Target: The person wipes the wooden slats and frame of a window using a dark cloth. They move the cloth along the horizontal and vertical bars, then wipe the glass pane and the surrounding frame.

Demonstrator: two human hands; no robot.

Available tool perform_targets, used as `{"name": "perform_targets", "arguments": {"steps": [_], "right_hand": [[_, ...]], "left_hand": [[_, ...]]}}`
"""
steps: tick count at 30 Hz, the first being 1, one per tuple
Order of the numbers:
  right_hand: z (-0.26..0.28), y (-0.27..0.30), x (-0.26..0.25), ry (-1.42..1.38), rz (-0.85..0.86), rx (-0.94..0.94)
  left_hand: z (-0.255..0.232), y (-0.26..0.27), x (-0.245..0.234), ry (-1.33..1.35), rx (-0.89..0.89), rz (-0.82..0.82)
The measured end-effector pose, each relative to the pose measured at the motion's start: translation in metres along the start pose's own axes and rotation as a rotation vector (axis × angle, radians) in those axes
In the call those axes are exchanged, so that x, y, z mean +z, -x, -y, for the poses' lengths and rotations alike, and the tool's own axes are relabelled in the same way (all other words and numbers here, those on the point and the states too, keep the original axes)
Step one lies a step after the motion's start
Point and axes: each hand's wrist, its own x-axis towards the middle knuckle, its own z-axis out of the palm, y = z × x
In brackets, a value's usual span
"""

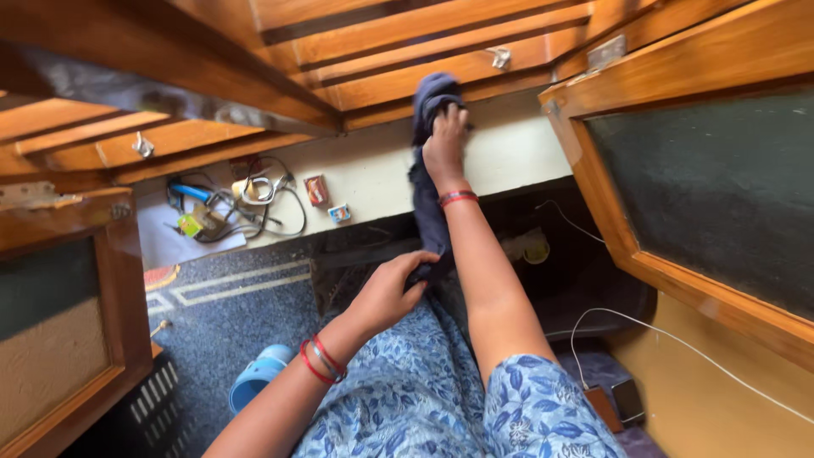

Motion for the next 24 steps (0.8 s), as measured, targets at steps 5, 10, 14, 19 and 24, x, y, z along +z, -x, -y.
{"name": "perform_targets", "arguments": {"steps": [5,10,14,19,24], "right_hand": [[-0.032,-0.043,-0.034,0.027,-0.404,-0.023],[-0.049,-0.107,-0.060,0.296,-0.082,0.086],[-0.048,-0.093,-0.077,0.332,-0.111,-0.080],[-0.044,-0.034,-0.098,-0.158,-0.198,-0.042],[0.013,0.000,-0.068,-0.345,-0.308,-0.178]], "left_hand": [[-0.006,0.000,-0.007,-0.008,0.094,-0.082],[-0.016,-0.013,-0.010,0.013,-0.029,-0.083],[-0.023,-0.016,-0.009,0.043,0.057,-0.072],[-0.018,-0.015,-0.010,0.020,0.062,-0.029],[-0.012,-0.019,-0.011,0.009,-0.066,0.051]]}}
